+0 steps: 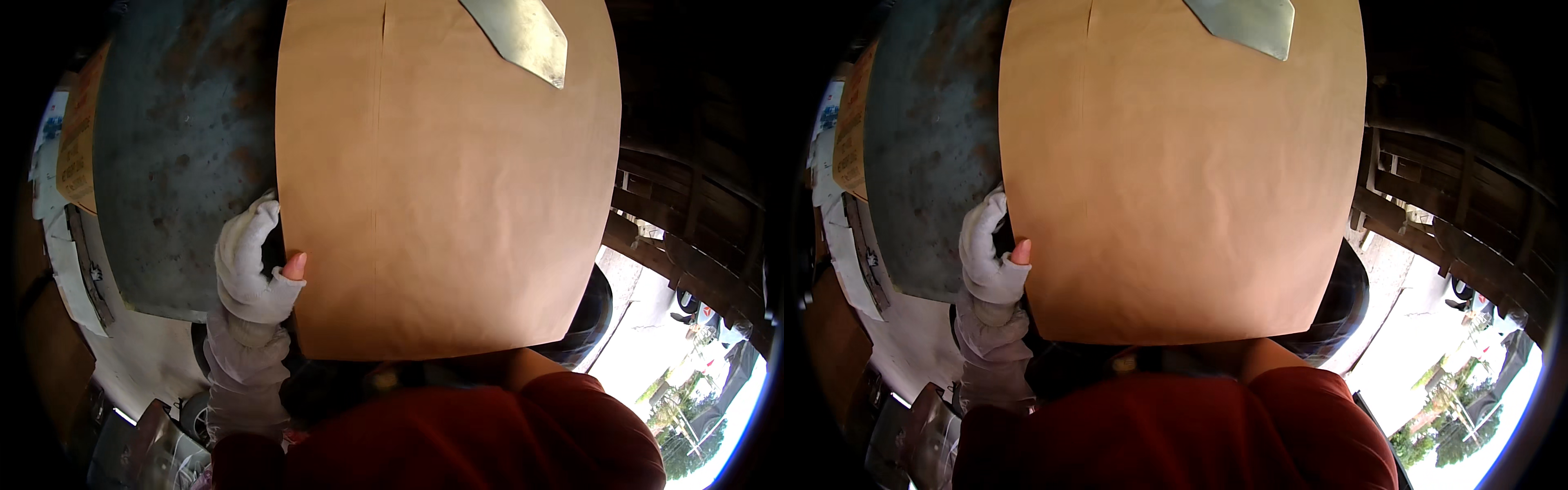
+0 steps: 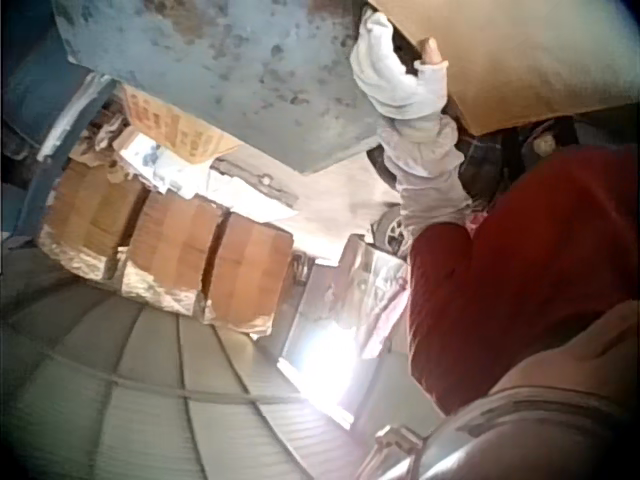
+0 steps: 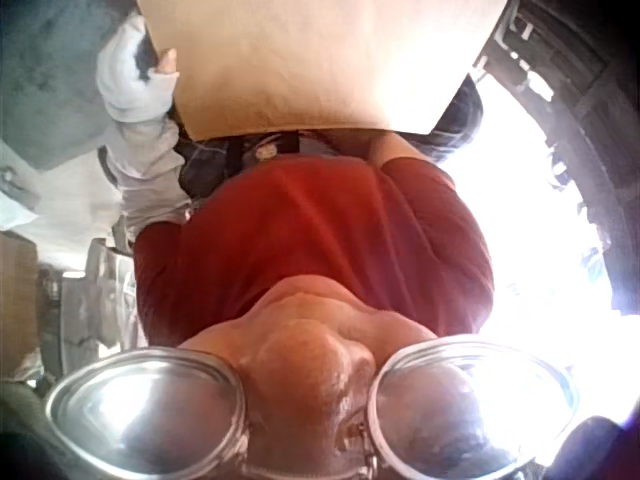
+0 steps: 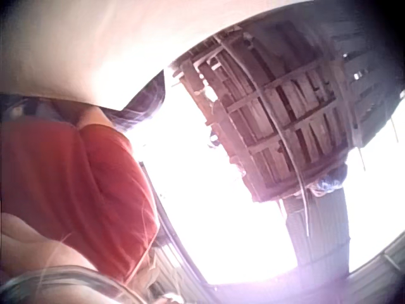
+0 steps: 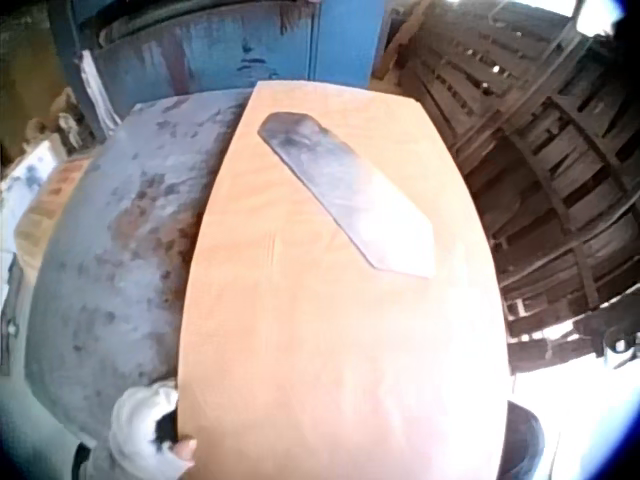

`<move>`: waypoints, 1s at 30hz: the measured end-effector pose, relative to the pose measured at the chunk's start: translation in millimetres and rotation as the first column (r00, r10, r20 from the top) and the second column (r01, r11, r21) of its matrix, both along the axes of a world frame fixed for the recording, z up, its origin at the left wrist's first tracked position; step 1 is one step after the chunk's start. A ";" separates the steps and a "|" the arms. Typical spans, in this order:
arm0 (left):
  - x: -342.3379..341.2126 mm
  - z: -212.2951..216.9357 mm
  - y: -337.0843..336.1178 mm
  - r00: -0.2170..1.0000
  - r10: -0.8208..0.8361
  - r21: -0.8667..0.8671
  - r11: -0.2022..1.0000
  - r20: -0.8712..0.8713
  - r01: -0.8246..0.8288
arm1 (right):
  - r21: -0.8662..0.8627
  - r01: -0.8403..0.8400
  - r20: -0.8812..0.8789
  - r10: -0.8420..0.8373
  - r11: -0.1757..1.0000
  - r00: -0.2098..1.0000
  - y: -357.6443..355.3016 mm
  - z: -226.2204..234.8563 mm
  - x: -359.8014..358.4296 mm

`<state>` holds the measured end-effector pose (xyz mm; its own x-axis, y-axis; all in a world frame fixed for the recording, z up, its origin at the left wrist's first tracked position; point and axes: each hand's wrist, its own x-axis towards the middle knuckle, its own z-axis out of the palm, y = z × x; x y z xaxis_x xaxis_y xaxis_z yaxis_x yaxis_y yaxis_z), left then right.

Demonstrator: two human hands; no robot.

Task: The person places a metal template on a large sheet of brown paper, cuts the paper with scissors, and folds the paper around the template to form a package. The person then carries the wrapped package to a workbench and continues folding and securing the paper.

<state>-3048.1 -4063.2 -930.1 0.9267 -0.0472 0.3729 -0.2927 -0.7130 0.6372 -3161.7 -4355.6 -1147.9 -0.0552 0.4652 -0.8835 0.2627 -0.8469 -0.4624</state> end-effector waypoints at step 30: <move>-34.3 -20.2 -42.3 0.895 0.374 -0.336 0.833 -0.243 -0.440 | 0.127 0.006 0.093 -0.018 0.992 0.995 -24.6 9.5 15.7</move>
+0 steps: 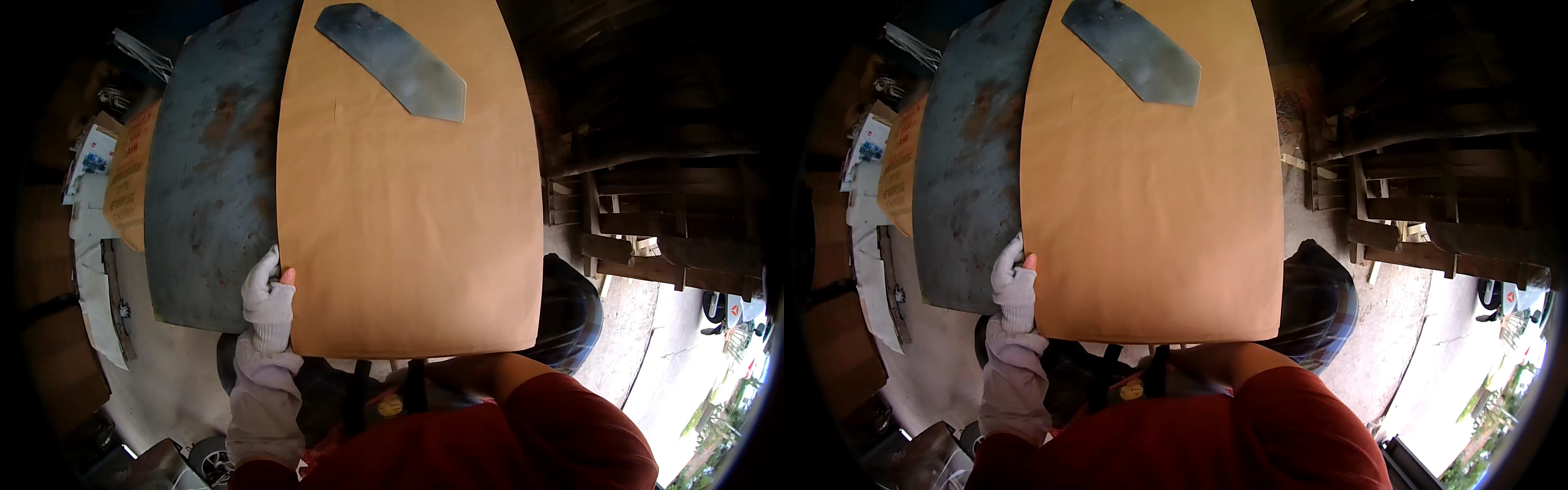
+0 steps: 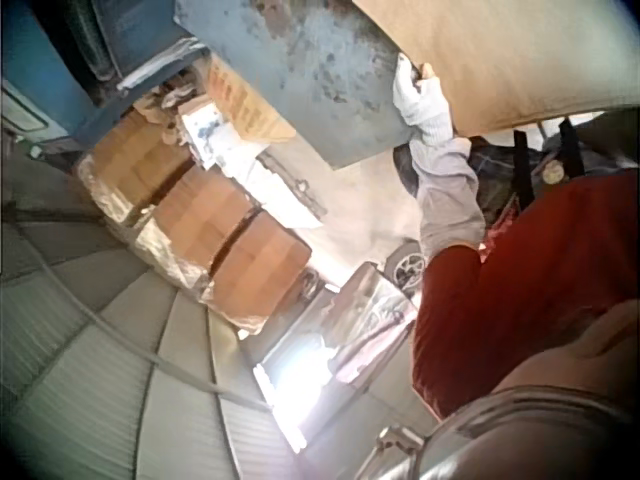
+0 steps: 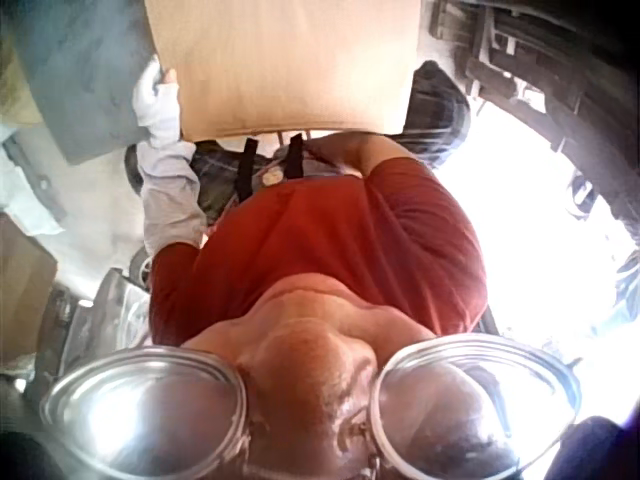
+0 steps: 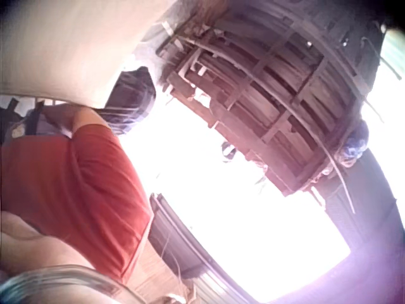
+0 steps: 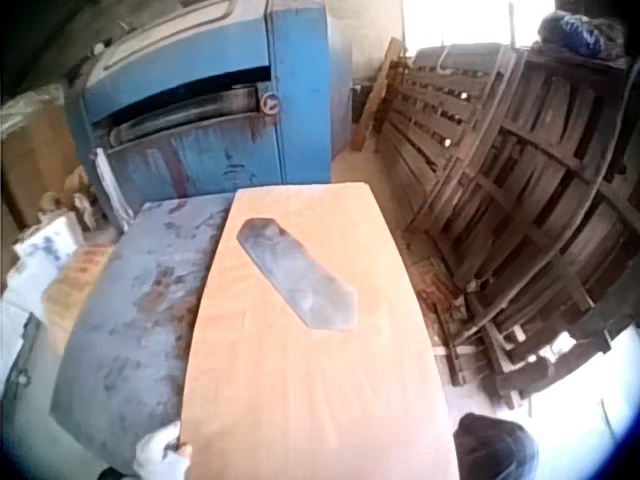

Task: The person places a metal template on a large sheet of brown paper, cuts the paper with scissors, and folds the paper around the template to form a package. The person then carries the wrapped package to a workbench and continues folding and securing the paper.

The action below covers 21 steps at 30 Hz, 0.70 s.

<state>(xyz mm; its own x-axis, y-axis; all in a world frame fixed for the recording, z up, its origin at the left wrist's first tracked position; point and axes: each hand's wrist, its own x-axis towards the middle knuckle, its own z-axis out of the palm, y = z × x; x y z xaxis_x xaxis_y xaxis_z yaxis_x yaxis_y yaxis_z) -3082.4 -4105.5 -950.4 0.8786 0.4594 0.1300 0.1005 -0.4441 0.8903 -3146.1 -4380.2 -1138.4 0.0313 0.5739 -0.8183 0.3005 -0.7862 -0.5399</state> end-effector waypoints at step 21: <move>6.9 3.6 14.2 0.977 -0.124 0.182 0.971 -0.172 0.155 | 0.163 0.383 0.086 -0.400 0.909 0.912 -65.9 192.0 22.5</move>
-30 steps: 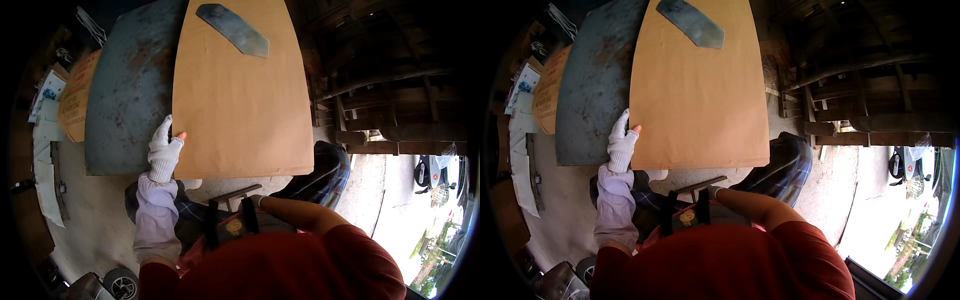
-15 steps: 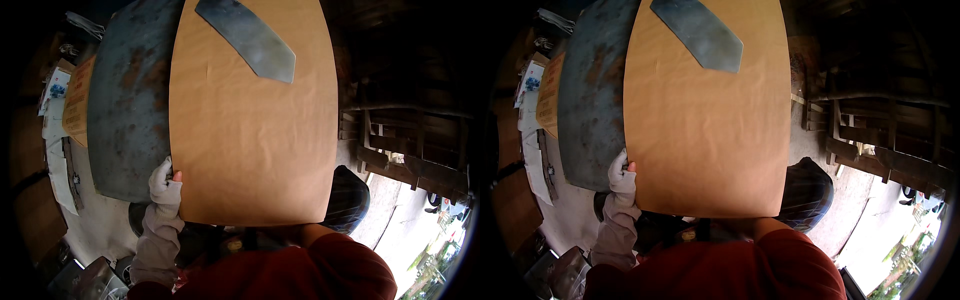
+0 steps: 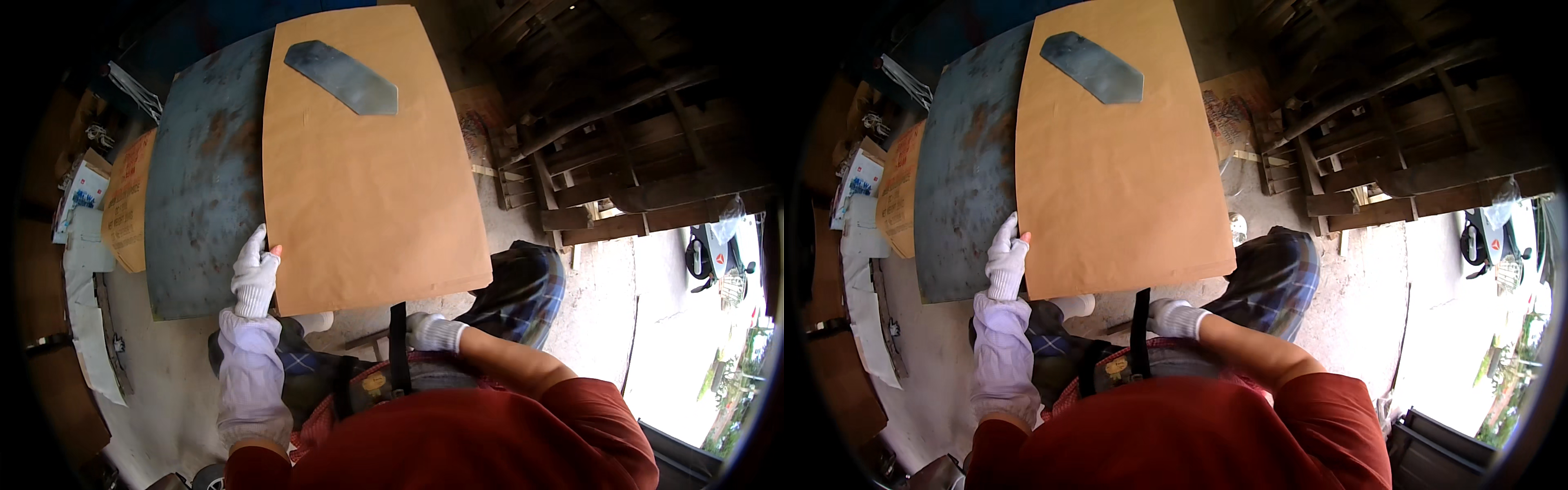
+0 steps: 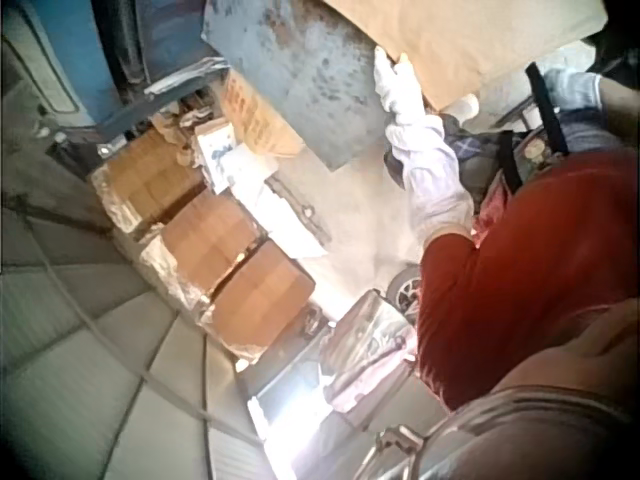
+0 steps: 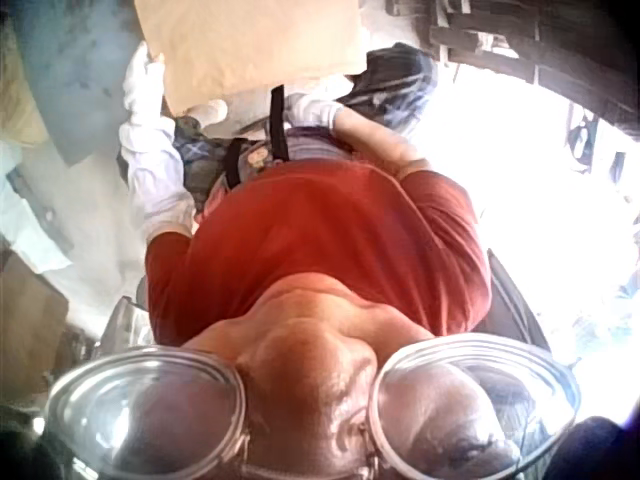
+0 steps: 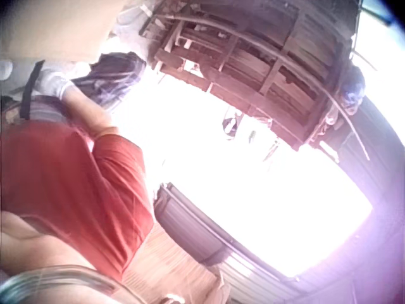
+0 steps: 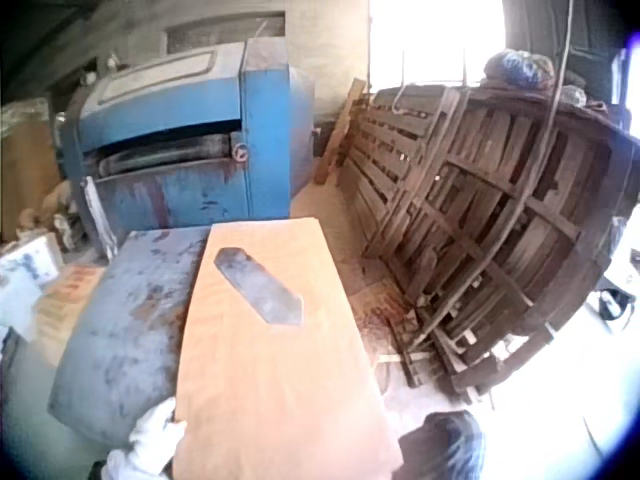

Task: The person places a metal template on a large sheet of brown paper, cuts the paper with scissors, and folds the paper around the template to form a package. The person then carries the wrapped package to a workbench and continues folding and securing the paper.

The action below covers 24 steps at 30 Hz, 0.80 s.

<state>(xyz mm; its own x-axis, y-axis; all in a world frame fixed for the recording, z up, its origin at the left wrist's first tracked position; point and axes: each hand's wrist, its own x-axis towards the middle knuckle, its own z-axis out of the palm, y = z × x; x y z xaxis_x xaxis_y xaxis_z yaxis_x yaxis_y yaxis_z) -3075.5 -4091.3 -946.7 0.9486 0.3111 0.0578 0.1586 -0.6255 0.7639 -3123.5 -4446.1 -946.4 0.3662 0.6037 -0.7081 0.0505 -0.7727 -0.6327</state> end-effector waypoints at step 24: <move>18.1 49.0 -11.9 0.937 -0.347 0.463 0.826 -0.032 0.322 | 0.404 0.864 -0.066 -0.933 0.300 0.354 -111.5 52.0 149.0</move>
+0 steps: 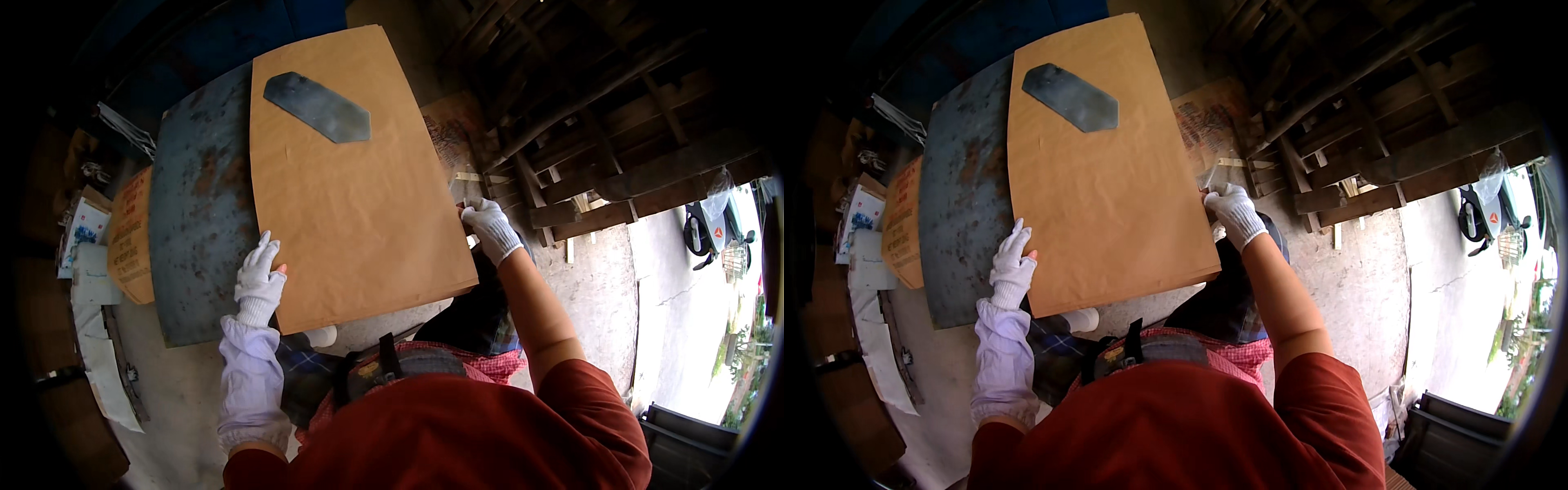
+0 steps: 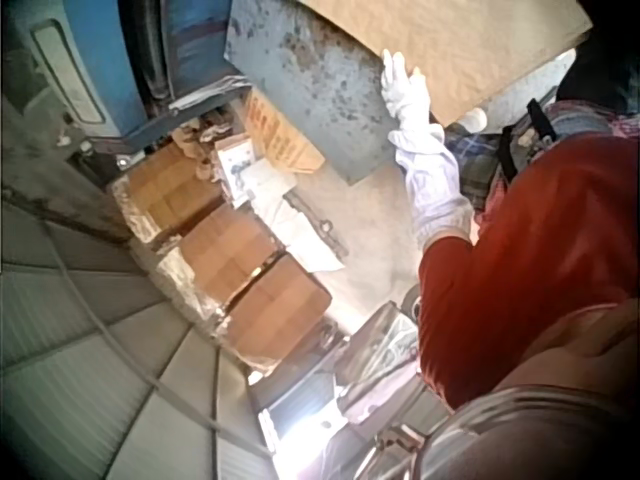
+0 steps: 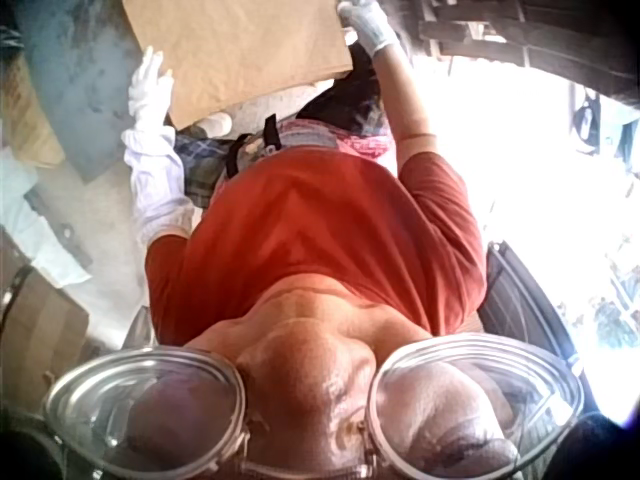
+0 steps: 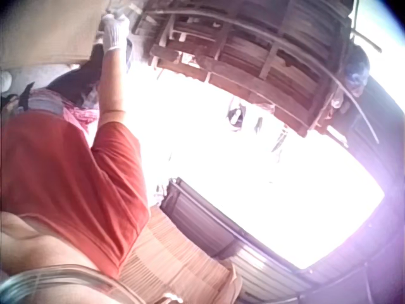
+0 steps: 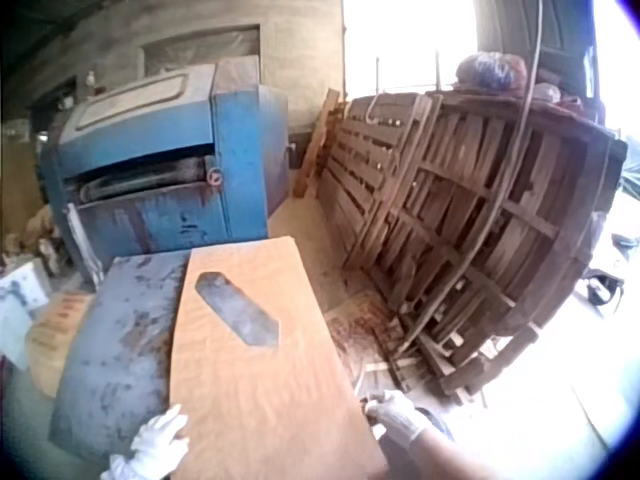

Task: The person places a metal template on a large sheet of brown paper, cuts the paper with scissors, and folds the paper around the template to form a package. The person then carries the wrapped package to a workbench and continues folding and securing the paper.

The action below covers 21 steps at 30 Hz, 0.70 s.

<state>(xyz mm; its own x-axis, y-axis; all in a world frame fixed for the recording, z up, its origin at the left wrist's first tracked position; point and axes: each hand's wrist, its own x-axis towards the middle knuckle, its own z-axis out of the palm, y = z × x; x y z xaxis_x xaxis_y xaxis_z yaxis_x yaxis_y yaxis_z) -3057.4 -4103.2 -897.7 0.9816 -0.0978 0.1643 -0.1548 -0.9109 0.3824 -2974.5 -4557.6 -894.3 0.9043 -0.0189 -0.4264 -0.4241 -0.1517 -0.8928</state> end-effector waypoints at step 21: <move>7.7 21.0 17.6 0.991 -0.082 -0.167 0.984 -0.109 0.063 | 0.346 0.070 -0.020 -0.067 0.936 0.998 9.6 21.4 -5.8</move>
